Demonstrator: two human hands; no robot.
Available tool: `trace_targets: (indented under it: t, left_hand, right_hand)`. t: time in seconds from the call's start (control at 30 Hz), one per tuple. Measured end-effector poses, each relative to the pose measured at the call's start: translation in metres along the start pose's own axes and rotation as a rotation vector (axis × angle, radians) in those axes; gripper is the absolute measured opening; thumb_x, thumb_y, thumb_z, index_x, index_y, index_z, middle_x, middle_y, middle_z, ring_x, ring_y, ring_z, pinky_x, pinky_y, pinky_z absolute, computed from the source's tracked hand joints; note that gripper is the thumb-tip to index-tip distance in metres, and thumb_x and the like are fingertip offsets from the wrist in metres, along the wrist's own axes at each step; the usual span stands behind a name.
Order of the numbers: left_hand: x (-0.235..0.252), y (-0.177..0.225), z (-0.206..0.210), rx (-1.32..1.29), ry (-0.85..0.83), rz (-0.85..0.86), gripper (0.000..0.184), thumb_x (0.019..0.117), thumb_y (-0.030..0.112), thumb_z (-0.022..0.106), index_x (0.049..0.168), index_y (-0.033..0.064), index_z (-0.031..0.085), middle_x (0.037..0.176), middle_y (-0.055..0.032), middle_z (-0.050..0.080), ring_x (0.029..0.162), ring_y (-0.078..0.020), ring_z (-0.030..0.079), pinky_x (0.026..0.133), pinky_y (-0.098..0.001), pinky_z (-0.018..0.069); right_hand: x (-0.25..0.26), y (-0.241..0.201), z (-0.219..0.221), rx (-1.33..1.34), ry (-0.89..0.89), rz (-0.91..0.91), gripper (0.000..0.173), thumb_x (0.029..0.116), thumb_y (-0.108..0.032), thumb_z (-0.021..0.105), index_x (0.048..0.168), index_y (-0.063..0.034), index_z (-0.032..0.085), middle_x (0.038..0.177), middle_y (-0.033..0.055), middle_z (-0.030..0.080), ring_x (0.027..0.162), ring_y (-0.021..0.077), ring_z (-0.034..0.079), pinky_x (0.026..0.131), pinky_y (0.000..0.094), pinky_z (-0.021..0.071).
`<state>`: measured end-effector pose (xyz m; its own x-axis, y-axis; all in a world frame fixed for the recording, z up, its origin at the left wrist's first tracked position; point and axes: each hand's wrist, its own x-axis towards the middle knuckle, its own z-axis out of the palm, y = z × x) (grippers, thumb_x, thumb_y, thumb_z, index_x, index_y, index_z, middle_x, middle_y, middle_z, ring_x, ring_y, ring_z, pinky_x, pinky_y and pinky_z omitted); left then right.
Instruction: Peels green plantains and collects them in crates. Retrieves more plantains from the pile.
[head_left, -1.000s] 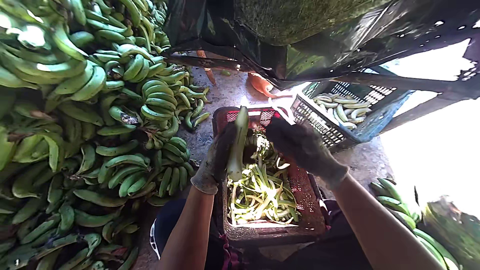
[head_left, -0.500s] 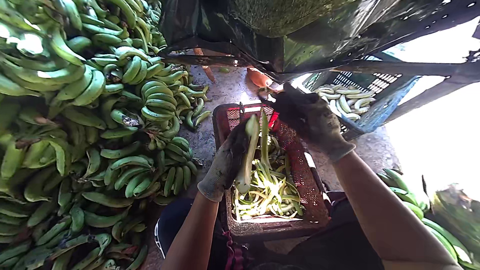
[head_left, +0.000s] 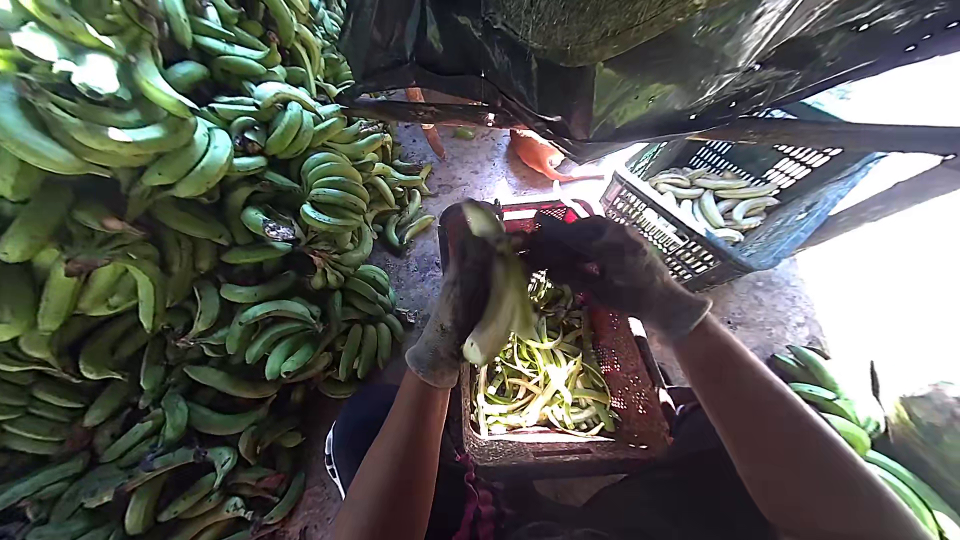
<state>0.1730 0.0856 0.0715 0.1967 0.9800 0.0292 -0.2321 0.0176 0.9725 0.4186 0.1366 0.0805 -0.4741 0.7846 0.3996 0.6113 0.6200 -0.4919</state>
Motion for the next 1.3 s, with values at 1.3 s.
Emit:
trace_targets:
  t: [1.3]
  left_hand:
    - [0.048,-0.019,-0.011,-0.770,0.228,0.285,0.050,0.1109,0.045,0.019,0.133,0.0135,0.051,0.126,-0.0084,0.065,0.119,-0.0223,0.063,0.098,-0.0407,0.0545]
  right_hand:
    - [-0.019,-0.020,0.033,-0.083,0.203,-0.078,0.057,0.0909,-0.048,0.068,0.143,-0.0276,0.061,0.115,0.0131,0.069,0.102,0.0279,0.066,0.086,0.0492,0.0538]
